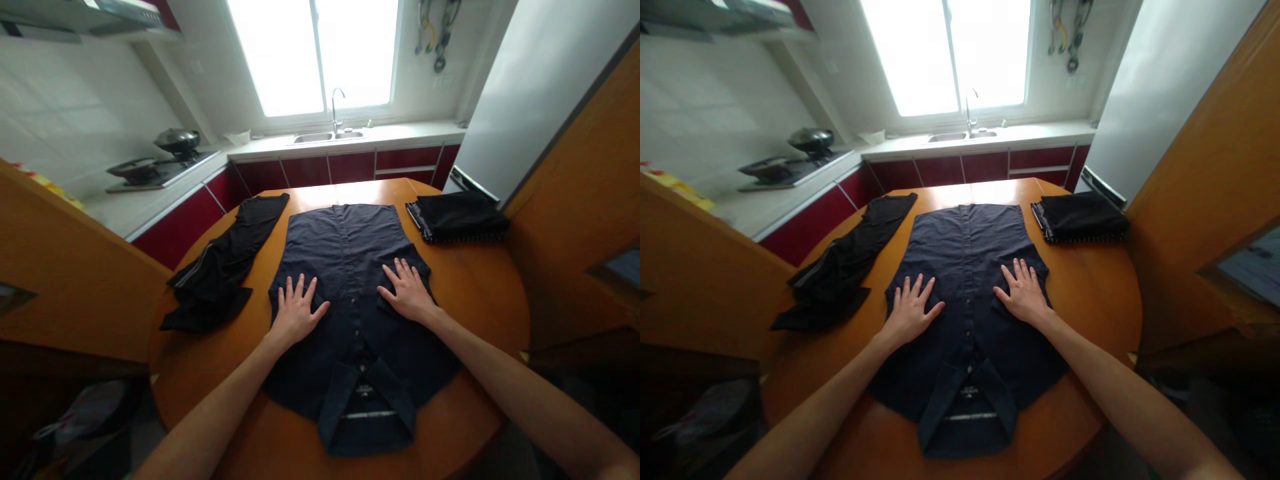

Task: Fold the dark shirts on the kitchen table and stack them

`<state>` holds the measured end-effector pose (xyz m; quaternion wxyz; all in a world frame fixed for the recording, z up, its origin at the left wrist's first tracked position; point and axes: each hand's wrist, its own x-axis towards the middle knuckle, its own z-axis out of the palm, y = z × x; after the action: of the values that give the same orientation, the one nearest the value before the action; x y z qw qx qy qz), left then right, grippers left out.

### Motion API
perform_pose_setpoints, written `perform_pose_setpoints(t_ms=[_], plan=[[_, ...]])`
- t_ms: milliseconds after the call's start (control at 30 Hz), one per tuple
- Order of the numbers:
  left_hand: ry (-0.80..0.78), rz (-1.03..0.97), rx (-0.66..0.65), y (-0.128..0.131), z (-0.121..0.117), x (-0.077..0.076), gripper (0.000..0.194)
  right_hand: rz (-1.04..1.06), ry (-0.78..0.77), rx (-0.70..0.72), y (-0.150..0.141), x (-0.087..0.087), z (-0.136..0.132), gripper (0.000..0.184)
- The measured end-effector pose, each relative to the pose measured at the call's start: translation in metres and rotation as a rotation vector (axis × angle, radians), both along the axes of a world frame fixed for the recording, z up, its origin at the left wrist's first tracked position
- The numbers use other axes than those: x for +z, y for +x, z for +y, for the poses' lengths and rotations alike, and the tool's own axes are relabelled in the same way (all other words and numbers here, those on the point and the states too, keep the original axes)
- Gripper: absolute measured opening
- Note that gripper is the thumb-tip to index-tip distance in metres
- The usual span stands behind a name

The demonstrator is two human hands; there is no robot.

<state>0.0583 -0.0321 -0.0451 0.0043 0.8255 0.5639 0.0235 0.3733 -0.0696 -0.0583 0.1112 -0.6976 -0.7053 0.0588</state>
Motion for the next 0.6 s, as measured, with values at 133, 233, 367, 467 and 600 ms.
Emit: perform_pose_setpoints(t_ms=[133, 233, 367, 467, 600], plan=[[0.012, -0.007, -0.007, -0.0009, 0.0010, 0.0001, 0.077, 0.008, -0.008, -0.001, 0.0019, -0.0015, 0.0016, 0.071], [0.007, -0.005, -0.013, -0.0019, 0.0018, -0.0010, 0.076, 0.011, -0.006, 0.001, 0.0035, -0.0033, 0.0025, 0.071], [0.011, -0.004, -0.015, -0.0030, 0.0027, -0.0028, 0.075, 0.015, -0.004, 0.008, 0.0047, -0.0036, 0.0026, 0.070], [0.012, -0.004, -0.017, -0.0033, 0.0022, -0.0027, 0.073, 0.016, -0.008, 0.007, 0.0049, -0.0031, 0.0024, 0.070], [0.006, -0.003, -0.018, -0.0030, 0.0011, -0.0005, 0.073, 0.011, -0.005, 0.007, 0.0053, -0.0028, 0.0027, 0.070]])
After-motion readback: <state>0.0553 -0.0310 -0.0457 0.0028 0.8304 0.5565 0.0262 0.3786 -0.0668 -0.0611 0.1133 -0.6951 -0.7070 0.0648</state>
